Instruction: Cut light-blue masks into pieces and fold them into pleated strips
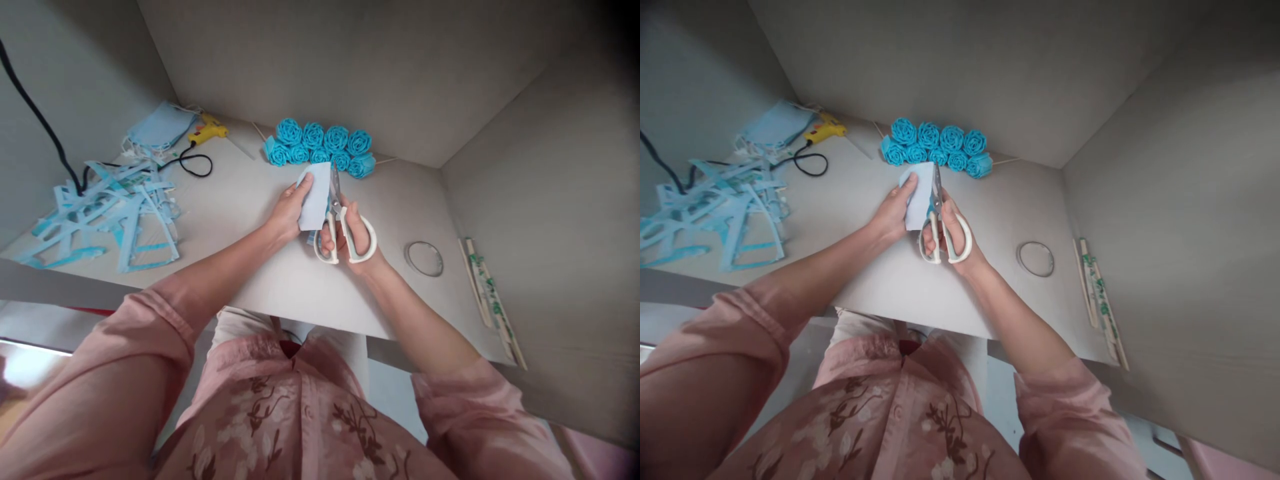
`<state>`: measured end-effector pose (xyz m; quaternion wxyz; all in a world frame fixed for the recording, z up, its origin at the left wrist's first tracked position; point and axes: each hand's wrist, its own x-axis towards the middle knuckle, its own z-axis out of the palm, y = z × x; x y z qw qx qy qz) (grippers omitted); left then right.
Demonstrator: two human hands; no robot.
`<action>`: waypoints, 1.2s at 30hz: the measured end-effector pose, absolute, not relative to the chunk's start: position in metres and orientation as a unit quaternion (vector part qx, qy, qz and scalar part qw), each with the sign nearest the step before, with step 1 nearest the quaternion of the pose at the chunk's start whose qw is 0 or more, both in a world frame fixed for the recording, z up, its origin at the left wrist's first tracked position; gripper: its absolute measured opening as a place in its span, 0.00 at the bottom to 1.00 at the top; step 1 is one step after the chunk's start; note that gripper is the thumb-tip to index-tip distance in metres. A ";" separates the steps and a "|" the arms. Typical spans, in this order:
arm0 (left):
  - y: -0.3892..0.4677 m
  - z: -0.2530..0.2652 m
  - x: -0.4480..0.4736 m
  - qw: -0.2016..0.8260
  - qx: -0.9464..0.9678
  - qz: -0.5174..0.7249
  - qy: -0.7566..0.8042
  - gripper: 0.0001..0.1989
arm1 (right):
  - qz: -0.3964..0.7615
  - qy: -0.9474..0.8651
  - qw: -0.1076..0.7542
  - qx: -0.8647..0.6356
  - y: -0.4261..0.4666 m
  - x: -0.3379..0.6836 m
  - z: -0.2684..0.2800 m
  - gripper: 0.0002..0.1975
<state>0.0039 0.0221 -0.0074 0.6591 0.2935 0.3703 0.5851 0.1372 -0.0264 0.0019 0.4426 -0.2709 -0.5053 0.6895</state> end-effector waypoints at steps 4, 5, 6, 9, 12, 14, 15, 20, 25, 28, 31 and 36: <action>0.025 -0.007 0.003 0.647 0.286 0.600 0.374 0.23 | 0.692 -0.508 0.440 -0.265 -0.026 0.138 0.001 0.37; 0.025 -0.008 0.003 0.649 0.287 0.598 0.372 0.23 | 0.690 -0.509 0.442 -0.266 -0.026 0.138 0.001 0.36; 0.024 -0.008 0.003 0.653 0.289 0.595 0.370 0.23 | 0.687 -0.510 0.444 -0.266 -0.026 0.138 0.000 0.35; 0.021 -0.010 0.005 0.662 0.296 0.582 0.368 0.23 | 0.685 -0.513 0.449 -0.256 -0.025 0.138 0.000 0.34; 0.019 -0.010 0.006 0.662 0.301 0.579 0.368 0.23 | 0.691 -0.507 0.447 -0.255 -0.025 0.138 -0.001 0.34; 0.020 -0.009 0.006 0.659 0.295 0.587 0.366 0.23 | 0.695 -0.503 0.443 -0.261 -0.025 0.138 -0.001 0.34; 0.021 -0.008 0.005 0.657 0.290 0.592 0.366 0.23 | 0.696 -0.502 0.440 -0.265 -0.025 0.139 -0.001 0.35; 0.022 -0.006 0.005 0.642 0.289 0.606 0.370 0.23 | 0.693 -0.505 0.432 -0.279 -0.024 0.138 -0.001 0.37; 0.018 -0.011 0.006 0.658 0.304 0.583 0.368 0.23 | 0.690 -0.503 0.444 -0.272 -0.024 0.137 0.000 0.37; 0.017 -0.013 0.007 0.673 0.315 0.564 0.360 0.24 | 0.683 -0.500 0.446 -0.290 -0.024 0.137 0.000 0.38; 0.018 -0.013 0.007 0.663 0.312 0.576 0.363 0.24 | 0.686 -0.496 0.444 -0.293 -0.025 0.138 0.001 0.38; 0.016 -0.009 0.007 0.663 0.309 0.575 0.365 0.24 | 0.683 -0.493 0.452 -0.293 -0.025 0.137 0.001 0.37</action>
